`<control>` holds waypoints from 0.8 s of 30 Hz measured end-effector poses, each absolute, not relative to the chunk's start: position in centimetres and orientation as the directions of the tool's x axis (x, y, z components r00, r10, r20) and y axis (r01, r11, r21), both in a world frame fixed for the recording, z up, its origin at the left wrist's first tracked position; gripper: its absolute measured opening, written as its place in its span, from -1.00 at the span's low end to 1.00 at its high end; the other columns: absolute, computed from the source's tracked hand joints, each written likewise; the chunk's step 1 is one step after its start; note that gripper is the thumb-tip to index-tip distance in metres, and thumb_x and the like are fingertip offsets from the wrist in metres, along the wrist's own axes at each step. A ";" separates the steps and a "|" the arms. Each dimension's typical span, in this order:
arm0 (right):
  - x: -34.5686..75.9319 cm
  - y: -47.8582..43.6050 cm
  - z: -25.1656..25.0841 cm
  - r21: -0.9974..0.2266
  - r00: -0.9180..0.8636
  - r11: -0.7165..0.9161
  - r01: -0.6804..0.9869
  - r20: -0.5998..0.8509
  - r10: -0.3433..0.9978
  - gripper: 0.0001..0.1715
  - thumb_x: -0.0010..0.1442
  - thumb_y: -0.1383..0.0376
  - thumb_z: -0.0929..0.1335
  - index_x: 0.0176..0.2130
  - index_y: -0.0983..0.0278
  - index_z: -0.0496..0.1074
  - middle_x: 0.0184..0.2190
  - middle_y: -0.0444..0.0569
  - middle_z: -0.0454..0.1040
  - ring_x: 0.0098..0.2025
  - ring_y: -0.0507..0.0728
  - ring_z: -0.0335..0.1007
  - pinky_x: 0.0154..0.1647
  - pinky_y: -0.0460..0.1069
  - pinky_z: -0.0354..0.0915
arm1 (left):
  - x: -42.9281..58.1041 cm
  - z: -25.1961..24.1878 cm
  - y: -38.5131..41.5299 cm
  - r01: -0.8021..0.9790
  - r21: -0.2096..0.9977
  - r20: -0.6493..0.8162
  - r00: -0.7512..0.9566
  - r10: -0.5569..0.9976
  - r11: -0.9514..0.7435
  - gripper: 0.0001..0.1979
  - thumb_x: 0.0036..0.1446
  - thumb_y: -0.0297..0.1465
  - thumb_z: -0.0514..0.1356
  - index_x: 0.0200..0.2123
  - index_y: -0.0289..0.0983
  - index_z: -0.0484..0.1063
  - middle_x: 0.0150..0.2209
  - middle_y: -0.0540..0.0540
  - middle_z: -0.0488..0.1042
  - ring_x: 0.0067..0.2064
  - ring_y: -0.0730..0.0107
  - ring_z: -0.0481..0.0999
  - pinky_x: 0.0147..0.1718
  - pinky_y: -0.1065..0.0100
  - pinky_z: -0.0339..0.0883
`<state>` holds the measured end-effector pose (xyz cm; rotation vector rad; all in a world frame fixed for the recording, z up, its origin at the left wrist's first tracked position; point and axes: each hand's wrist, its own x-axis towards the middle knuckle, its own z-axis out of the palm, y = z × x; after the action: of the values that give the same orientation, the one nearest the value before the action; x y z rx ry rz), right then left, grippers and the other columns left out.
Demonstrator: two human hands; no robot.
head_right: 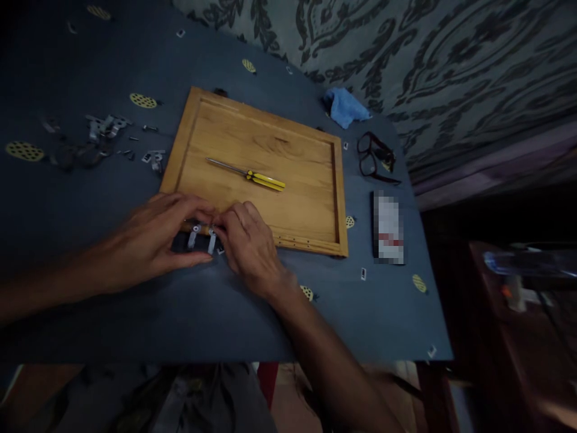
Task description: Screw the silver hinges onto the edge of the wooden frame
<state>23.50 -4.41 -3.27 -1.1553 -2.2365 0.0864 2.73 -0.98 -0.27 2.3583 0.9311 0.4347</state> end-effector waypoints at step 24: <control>23.8 -4.7 -2.9 -0.327 -0.428 0.577 0.749 0.427 0.797 -0.86 0.46 0.29 0.28 -0.19 0.21 0.40 -0.31 -0.02 0.49 -0.24 0.17 0.37 -0.25 0.07 0.32 | 2.6 -0.9 -1.1 0.495 0.612 0.156 0.689 0.708 -0.617 -0.63 0.14 -0.30 0.41 -0.07 -0.21 0.37 -0.08 -0.10 0.56 0.02 0.04 0.54 -0.04 0.13 0.39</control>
<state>23.79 -4.66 -2.90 -1.2296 -2.2665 0.1167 2.64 -1.13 -0.91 2.3623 0.9217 0.5255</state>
